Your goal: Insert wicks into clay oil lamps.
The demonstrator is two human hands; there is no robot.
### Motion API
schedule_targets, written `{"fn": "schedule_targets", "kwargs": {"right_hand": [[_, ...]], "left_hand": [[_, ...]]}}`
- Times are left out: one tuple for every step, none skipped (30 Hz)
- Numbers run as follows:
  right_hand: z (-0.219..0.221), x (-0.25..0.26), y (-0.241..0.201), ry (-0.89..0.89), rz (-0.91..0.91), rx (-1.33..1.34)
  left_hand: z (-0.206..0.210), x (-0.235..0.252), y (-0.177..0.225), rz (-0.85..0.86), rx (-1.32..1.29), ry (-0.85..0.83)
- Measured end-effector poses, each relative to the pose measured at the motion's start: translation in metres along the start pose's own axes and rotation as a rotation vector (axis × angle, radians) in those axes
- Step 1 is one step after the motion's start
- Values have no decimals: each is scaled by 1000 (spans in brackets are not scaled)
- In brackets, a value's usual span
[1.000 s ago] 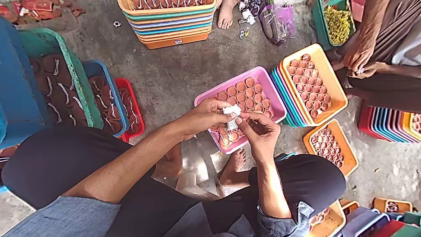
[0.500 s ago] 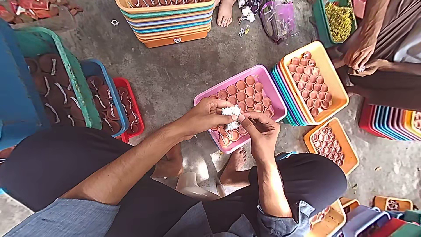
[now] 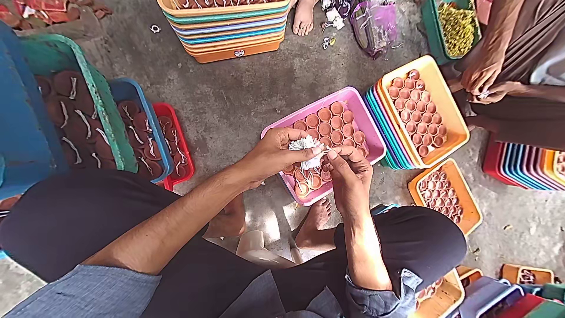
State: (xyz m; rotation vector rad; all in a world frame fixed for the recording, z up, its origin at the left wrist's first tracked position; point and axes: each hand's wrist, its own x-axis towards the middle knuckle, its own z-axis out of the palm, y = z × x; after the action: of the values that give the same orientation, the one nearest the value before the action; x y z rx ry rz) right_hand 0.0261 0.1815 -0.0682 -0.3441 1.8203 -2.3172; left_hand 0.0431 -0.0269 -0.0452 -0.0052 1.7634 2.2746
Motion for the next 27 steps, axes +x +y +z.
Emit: {"fn": "schedule_targets", "kwargs": {"right_hand": [[0, 0, 0, 1, 7, 16], [1, 0, 0, 3, 16, 31], [1, 0, 0, 4, 22, 46], [1, 0, 1, 5, 24, 59], [1, 0, 2, 6, 21, 67], [1, 0, 2, 8, 17, 69], [1, 0, 3, 13, 11, 65], [1, 0, 3, 16, 6, 54], [1, -1, 3, 20, 3, 42], [1, -1, 3, 22, -1, 30], [1, -1, 3, 22, -7, 23], [1, -1, 3, 23, -13, 24], [1, -1, 4, 24, -18, 27], [2, -1, 4, 26, -20, 27], [2, -1, 5, 26, -20, 26], [3, -2, 5, 24, -20, 24], [3, -2, 5, 22, -20, 25], [3, -2, 5, 20, -21, 31], [3, -1, 5, 17, -24, 35], [3, -2, 5, 16, -26, 35], [3, -2, 5, 18, -30, 32], [3, -2, 5, 21, -37, 25], [3, -2, 5, 19, -51, 16], [2, -2, 5, 15, -66, 4], [2, -2, 5, 12, -80, -9], [2, -2, 4, 9, -94, -22], [1, -2, 3, 4, -108, -40]], "left_hand": [[0, 0, 0, -1, -2, 1], [0, 0, 0, -2, -4, 1], [0, 0, 0, -5, -5, 2], [0, 0, -1, -7, -2, 6], [0, 0, -1, -7, 4, 11], [0, 0, -1, -3, 11, 14], [1, 0, -1, 3, 18, 18], [1, 1, -1, 6, 23, 21], [1, 1, -2, 10, 25, 25], [1, 1, -1, 16, 33, 29], [1, 1, -1, 22, 43, 34], [1, 1, -1, 32, 51, 37], [1, 0, -1, 46, 64, 39], [1, 0, -2, 61, 77, 42], [1, 0, -2, 74, 90, 45], [1, 0, -2, 84, 102, 48], [1, 0, -3, 92, 112, 52], [1, 0, -3, 96, 117, 56], [1, 0, -3, 102, 125, 60], [1, 0, -3, 108, 138, 62], [1, 0, -3, 115, 151, 64], [1, 0, -3, 119, 162, 62], [2, 0, -2, 121, 168, 60], [2, 0, -2, 124, 169, 59], [2, 0, -2, 130, 171, 58], [2, 0, -3, 138, 174, 57], [1, 0, -3, 149, 181, 57]]}}
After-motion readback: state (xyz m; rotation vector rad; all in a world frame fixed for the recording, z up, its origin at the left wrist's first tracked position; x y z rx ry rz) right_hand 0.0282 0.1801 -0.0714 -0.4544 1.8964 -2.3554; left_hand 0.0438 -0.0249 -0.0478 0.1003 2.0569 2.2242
